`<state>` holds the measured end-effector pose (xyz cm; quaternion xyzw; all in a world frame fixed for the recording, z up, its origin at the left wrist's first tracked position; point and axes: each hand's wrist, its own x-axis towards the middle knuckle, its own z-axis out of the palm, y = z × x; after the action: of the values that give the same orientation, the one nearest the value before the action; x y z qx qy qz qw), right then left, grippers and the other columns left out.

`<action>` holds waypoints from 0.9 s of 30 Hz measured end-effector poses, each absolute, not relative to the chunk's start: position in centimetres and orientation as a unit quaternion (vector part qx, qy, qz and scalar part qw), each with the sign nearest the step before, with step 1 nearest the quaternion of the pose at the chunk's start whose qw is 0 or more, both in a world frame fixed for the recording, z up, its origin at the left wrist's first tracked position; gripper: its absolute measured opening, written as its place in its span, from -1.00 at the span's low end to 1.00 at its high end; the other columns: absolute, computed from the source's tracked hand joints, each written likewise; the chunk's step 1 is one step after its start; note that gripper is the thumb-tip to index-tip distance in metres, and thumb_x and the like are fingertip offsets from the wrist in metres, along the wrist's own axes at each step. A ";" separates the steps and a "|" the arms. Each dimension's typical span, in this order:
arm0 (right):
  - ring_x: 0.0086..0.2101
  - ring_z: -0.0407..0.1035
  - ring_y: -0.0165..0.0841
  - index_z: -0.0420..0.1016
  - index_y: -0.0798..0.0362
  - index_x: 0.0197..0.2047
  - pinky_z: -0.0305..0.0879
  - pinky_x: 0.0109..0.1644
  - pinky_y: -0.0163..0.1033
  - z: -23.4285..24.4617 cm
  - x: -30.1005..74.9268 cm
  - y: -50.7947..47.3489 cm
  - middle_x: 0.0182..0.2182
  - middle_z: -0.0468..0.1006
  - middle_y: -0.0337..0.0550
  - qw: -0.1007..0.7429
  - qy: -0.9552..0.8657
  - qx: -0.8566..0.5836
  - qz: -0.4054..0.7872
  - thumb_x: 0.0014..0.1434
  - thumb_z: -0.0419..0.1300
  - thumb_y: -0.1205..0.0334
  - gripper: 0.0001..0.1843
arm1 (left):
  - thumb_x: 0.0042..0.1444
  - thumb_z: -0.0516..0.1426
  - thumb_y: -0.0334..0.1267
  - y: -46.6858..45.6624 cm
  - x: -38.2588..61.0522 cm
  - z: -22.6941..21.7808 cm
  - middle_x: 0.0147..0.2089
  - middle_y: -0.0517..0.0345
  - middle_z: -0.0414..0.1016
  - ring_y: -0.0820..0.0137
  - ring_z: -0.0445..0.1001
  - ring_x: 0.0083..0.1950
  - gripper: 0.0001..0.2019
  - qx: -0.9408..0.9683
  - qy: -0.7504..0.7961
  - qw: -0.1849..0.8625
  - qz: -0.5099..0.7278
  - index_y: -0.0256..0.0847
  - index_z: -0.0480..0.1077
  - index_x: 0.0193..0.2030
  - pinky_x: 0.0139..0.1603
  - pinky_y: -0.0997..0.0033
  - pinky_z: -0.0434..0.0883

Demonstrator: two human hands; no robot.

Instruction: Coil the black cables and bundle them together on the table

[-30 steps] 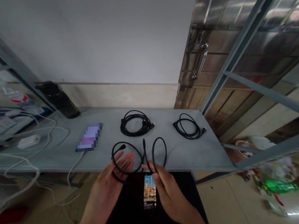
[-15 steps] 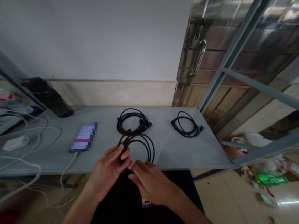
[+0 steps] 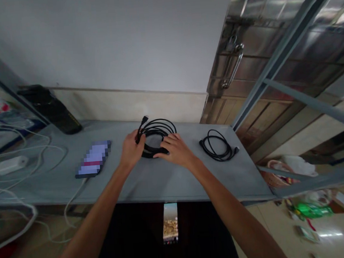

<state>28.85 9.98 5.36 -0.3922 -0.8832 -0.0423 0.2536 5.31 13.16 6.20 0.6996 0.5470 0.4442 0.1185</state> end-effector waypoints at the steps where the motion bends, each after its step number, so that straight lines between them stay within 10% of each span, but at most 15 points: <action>1: 0.08 0.46 -0.15 0.70 0.05 -0.09 0.22 0.37 0.01 4.5 28.7 10.8 -0.08 0.67 -0.05 0.261 -0.879 -0.398 -0.031 0.46 0.40 -0.29 -0.49 | 0.42 0.09 -0.09 13.7 5.0 5.2 0.00 -0.14 0.70 -0.01 0.62 0.06 -0.70 0.698 0.562 0.093 0.434 -0.17 0.56 0.07 0.25 -0.05 0.51; 13: 0.20 0.43 -0.11 0.63 -0.03 0.01 0.38 0.41 0.02 0.4 29.0 12.7 0.12 0.58 -0.02 0.416 -0.789 -0.432 0.133 0.20 0.69 -0.07 -0.50 | 0.34 0.19 -0.27 13.7 3.8 1.1 0.48 -0.27 0.43 -0.13 0.36 0.54 -0.43 0.712 0.571 -0.007 0.408 -0.16 0.40 0.48 0.60 -0.30 0.28; 19: 0.20 0.42 -0.12 0.55 -0.03 0.08 0.39 0.42 0.04 0.6 29.2 12.9 0.08 0.58 -0.03 0.456 -0.756 -0.442 0.157 0.23 0.66 -0.06 -0.45 | 0.53 0.10 -0.18 12.5 4.8 2.0 0.18 -0.09 0.72 0.01 0.63 0.28 -0.71 0.810 0.439 0.088 0.379 -0.12 0.59 0.21 0.45 -0.13 0.45; 27: 0.14 0.46 -0.18 0.46 0.00 0.10 0.48 0.25 -0.08 0.4 29.3 13.1 0.07 0.57 0.01 0.492 -0.706 -0.489 0.146 0.49 0.33 0.11 -0.76 | 0.29 0.39 0.26 12.5 4.8 0.9 0.11 -0.12 0.76 -0.10 0.69 0.18 -0.48 0.849 0.418 0.100 0.308 -0.12 0.66 0.12 0.37 -0.15 0.45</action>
<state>29.34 13.07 0.41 -0.4889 -0.7056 0.1461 0.4917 4.78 12.49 0.88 0.8485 0.4182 0.3085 0.1002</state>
